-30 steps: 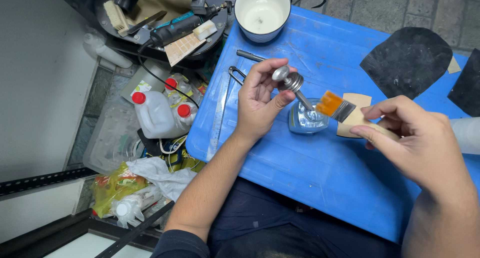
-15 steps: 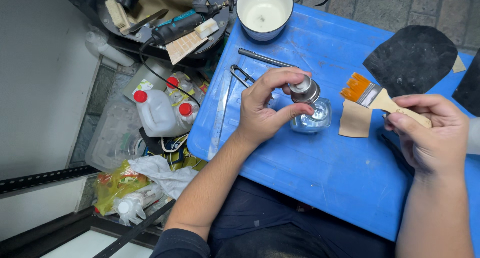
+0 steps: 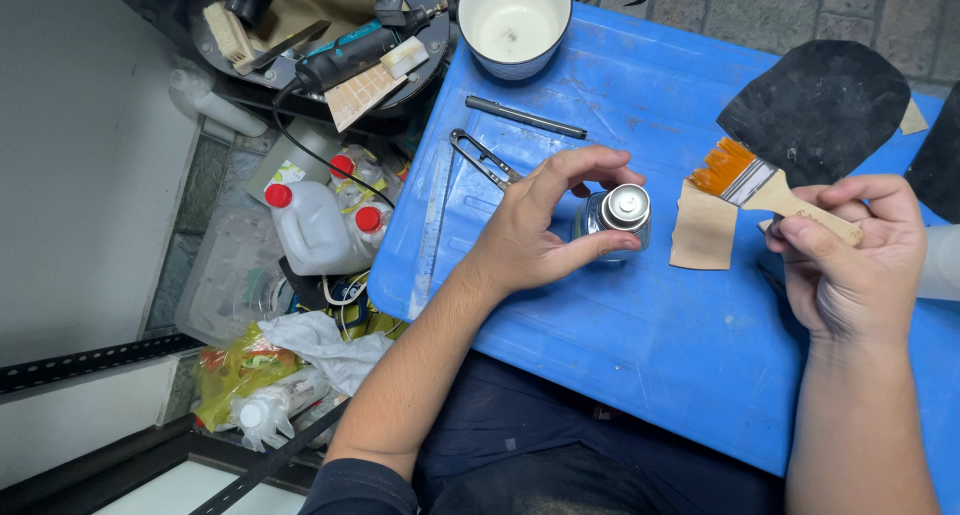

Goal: The person applies glue to a small wooden piece and a black fabric piece using a brush and squeeze bottle. They spread the glue evenly across the surfaces and wipe the brush on a cloth between applications.

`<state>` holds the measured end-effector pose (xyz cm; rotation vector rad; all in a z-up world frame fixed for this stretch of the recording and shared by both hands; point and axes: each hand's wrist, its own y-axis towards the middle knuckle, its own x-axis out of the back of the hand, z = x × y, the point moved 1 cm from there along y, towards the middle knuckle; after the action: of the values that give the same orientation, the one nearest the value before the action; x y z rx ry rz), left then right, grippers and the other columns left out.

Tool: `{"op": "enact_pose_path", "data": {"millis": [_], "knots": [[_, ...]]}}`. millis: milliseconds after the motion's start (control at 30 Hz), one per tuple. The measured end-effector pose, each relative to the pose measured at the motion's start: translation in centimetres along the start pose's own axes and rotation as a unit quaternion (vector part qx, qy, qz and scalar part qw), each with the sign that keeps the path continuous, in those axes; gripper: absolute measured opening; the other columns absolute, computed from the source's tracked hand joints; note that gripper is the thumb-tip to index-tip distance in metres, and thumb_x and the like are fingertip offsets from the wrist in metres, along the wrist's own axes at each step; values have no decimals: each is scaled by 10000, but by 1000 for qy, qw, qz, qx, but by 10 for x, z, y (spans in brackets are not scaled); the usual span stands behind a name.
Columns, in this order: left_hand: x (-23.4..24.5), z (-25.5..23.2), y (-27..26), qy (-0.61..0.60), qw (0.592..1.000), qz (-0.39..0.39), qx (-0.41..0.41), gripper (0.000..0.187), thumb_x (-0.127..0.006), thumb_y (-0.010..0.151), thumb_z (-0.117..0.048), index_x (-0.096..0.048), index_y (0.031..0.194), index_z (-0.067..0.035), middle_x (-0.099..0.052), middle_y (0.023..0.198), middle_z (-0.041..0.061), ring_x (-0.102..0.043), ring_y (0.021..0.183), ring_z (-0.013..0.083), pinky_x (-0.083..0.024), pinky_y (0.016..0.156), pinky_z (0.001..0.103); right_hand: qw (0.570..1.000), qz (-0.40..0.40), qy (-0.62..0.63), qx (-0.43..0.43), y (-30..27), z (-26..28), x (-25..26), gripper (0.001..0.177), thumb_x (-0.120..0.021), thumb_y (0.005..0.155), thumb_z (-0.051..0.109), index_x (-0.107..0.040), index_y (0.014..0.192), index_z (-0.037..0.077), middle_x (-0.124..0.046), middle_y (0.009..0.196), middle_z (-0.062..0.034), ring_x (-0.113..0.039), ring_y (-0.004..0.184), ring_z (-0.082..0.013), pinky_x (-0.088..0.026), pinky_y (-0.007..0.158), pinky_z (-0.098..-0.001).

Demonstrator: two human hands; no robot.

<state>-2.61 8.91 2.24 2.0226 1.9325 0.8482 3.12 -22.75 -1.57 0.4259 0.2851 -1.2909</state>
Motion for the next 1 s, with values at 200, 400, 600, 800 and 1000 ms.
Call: {"op": "enact_pose_path", "data": {"millis": [200,400,600,800,1000], "knots": [[2,1,-1,61,998,11,-21,641,-897,883,-295,-550,1408,-169,-718,1267,8,-709,1149,148,-600,902,267,1000,-2,1,-8,-1,-3,-2,242,-689,999,-201,-550,1063,-13,-703,1080,-241,-732,897,-239,-625,803,-320],[1,1,-1,50,999,0,16,667,-904,859,-305,-555,1409,-160,-725,1281,7,-723,1105,141,-588,871,273,1000,-7,14,-14,-2,-5,-1,207,-692,987,-192,-593,1049,-21,-705,1087,-233,-730,901,-243,-621,798,-322],[5,1,0,40,999,2,8,568,-883,883,-277,-607,1362,-146,-723,1303,33,-721,1098,151,-595,863,273,998,-6,52,-22,-2,-7,6,146,-691,1012,-165,-642,1050,-32,-695,1068,-247,-712,921,-267,-604,828,-341],[7,2,1,61,997,17,-43,529,-896,890,-284,-627,1326,-156,-727,1235,19,-728,1156,173,-609,996,298,996,-12,89,-19,-2,-10,12,86,-647,1082,-126,-652,1091,-41,-688,1090,-247,-653,898,-240,-571,854,-342],[1,0,2,73,996,30,-29,609,-910,835,-307,-604,1330,-125,-705,1283,33,-681,1227,220,-587,1063,349,995,-12,93,-16,-2,-10,11,86,-623,1107,-113,-644,1105,-30,-678,1094,-232,-636,907,-226,-536,835,-326]]}}
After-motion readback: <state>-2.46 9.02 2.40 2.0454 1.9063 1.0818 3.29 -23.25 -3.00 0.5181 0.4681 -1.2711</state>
